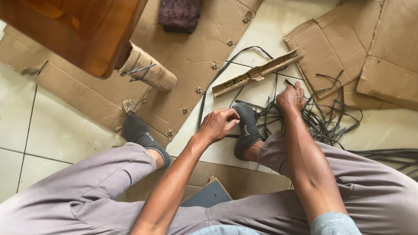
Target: Wrapping the legs of a wooden chair with cardboard and plastic straps for protection.
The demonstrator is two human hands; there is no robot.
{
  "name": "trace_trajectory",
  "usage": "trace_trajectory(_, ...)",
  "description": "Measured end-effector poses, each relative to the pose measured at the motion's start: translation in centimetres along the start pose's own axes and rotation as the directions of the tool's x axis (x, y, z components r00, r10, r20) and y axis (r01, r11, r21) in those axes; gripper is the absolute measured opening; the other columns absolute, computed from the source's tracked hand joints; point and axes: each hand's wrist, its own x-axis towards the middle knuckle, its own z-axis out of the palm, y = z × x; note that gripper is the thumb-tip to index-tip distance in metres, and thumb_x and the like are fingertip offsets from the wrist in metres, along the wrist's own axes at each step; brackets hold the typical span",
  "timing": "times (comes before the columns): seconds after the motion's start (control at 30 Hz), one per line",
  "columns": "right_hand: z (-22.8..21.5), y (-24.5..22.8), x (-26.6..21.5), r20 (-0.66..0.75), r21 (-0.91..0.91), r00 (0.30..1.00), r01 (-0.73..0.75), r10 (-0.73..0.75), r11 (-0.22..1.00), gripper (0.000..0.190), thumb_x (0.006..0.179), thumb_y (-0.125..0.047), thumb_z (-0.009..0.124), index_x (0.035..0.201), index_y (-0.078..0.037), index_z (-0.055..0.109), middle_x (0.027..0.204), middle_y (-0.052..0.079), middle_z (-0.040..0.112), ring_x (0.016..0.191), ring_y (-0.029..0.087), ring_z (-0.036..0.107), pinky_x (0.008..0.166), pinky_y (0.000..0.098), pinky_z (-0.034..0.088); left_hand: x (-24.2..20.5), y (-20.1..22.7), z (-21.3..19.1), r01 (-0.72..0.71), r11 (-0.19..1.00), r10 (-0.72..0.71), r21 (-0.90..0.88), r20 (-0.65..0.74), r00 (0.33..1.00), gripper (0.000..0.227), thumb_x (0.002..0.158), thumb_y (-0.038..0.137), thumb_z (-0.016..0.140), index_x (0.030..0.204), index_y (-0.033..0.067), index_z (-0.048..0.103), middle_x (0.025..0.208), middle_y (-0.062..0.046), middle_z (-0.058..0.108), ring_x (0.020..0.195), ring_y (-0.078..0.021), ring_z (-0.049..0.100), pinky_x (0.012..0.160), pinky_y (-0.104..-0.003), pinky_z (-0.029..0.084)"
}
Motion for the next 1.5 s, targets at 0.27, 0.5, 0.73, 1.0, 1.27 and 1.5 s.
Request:
trace_trajectory(0.27,3.0,0.6,2.1,0.002,-0.061,1.000,-0.006,0.006,0.998,0.049,0.094,-0.019,0.047,0.142,-0.014,0.057,0.156,-0.001,0.040,0.152,0.027,0.022,0.124,0.0621,0.014,-0.1,0.6,-0.3,-0.012,1.000,0.012,-0.008,-0.018,1.000,0.011,0.094,0.026,0.068,0.104,0.0241,0.072,0.093,-0.003,0.074,0.095,-0.0242,0.074,0.086,-0.042,0.059)
trace_trajectory(0.5,-0.4,-7.3,-2.6,0.064,-0.073,0.967,0.253,-0.248,0.965,0.031,0.098,-0.041,0.054,0.109,-0.026,0.079,0.119,0.011,0.072,0.120,0.037,0.066,0.104,0.0541,0.051,0.6,-0.6,-0.4,0.042,0.987,-0.064,-0.154,-0.142,0.988,0.017,0.094,0.024,0.069,0.111,0.0254,0.073,0.095,-0.004,0.077,0.094,-0.0248,0.075,0.085,-0.041,0.060)
trace_trajectory(0.73,-13.7,-19.2,-15.7,0.326,0.628,0.720,0.320,-0.613,0.710,0.022,0.095,-0.028,0.071,0.106,-0.010,0.080,0.090,0.010,0.076,0.090,0.016,0.068,0.087,0.0324,0.055,0.2,0.6,-3.4,0.105,0.932,-0.208,-0.347,-0.275,0.939,0.041,0.096,0.032,0.069,0.134,0.0187,0.063,0.105,-0.013,0.077,0.103,-0.0361,0.073,0.092,-0.047,0.058)
trace_trajectory(1.0,-13.8,-22.5,-18.8,0.361,0.875,0.528,0.093,-0.769,0.474,0.026,0.095,-0.019,0.073,0.117,-0.005,0.074,0.104,0.007,0.079,0.094,0.008,0.074,0.089,0.0245,0.059,0.8,-1.6,-4.0,-0.032,0.678,-0.334,-0.734,-0.346,0.876,0.017,0.096,0.018,0.067,0.104,0.0073,0.077,0.076,-0.012,0.074,0.066,-0.0131,0.068,0.067,-0.028,0.060)
trace_trajectory(1.27,-9.0,-24.5,-18.7,0.403,0.835,0.396,0.212,-0.825,0.509,0.033,0.100,-0.023,0.071,0.126,-0.003,0.063,0.104,0.016,0.074,0.095,0.022,0.072,0.086,0.0346,0.058,-0.3,-4.4,-6.4,-0.166,0.541,-0.452,-0.824,-0.452,0.769,0.018,0.098,0.030,0.072,0.099,0.0125,0.077,0.075,-0.002,0.074,0.066,-0.0051,0.067,0.064,-0.021,0.059)
trace_trajectory(1.5,-9.9,-26.4,-21.5,0.481,0.685,0.415,0.372,-0.772,0.627,0.016,0.095,-0.019,0.073,0.098,-0.004,0.072,0.075,0.003,0.067,0.064,0.005,0.054,0.053,0.0165,0.043,-2.1,-6.6,-7.3,-0.216,0.509,-0.542,-0.833,-0.505,0.671,0.012,0.094,0.028,0.075,0.095,0.0161,0.073,0.076,-0.001,0.072,0.065,-0.0041,0.064,0.063,-0.018,0.056)
